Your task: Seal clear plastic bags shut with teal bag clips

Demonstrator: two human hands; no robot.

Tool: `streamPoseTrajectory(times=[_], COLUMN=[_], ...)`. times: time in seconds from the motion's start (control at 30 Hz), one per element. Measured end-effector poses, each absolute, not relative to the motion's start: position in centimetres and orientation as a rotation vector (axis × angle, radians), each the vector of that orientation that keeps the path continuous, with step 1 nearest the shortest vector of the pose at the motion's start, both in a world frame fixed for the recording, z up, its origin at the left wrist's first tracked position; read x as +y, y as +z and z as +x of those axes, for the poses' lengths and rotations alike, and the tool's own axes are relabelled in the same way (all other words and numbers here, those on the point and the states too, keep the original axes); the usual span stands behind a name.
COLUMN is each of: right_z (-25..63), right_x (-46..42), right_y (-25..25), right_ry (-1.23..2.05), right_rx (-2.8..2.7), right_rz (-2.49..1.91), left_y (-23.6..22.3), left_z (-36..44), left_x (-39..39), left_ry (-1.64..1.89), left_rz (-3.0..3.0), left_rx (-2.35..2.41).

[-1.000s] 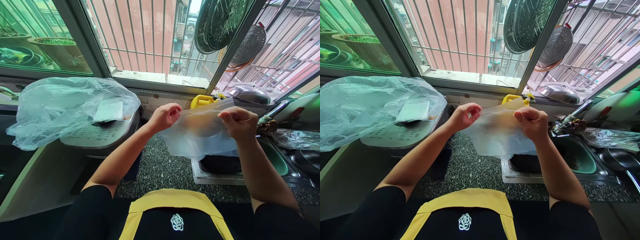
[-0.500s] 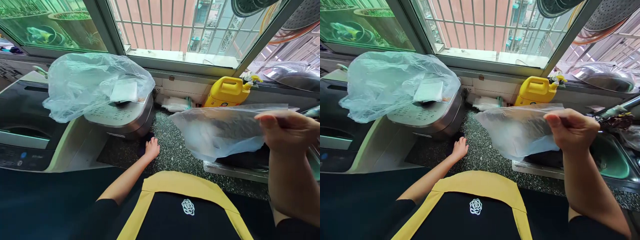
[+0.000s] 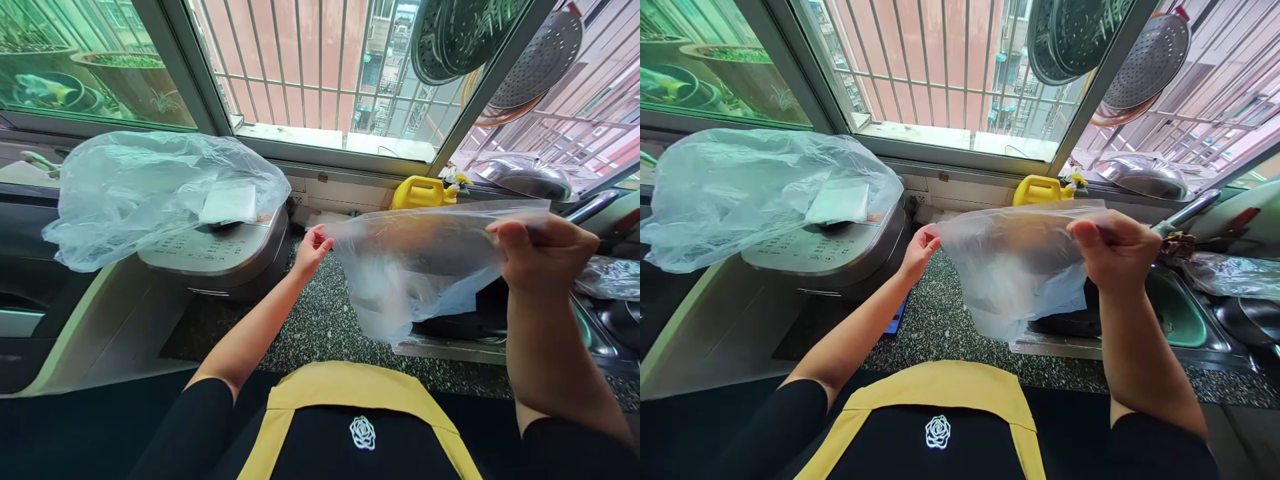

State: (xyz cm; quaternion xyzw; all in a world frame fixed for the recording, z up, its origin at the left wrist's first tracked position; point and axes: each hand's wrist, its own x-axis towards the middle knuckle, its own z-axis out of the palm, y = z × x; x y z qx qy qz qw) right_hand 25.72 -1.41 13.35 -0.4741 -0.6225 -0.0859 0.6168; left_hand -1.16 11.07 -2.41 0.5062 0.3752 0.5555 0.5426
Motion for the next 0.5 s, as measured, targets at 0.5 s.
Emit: streamPoseTrajectory(times=[0.5], right_z=[26.2], right_x=[0.6], right_y=[13.5], right_ry=[-0.487], right_rx=[-1.232], right_rz=[-1.199], left_y=[1.4], left_z=[-3.1], left_x=[8.1], left_ry=[1.504], left_rz=[1.303], left_rx=[0.529])
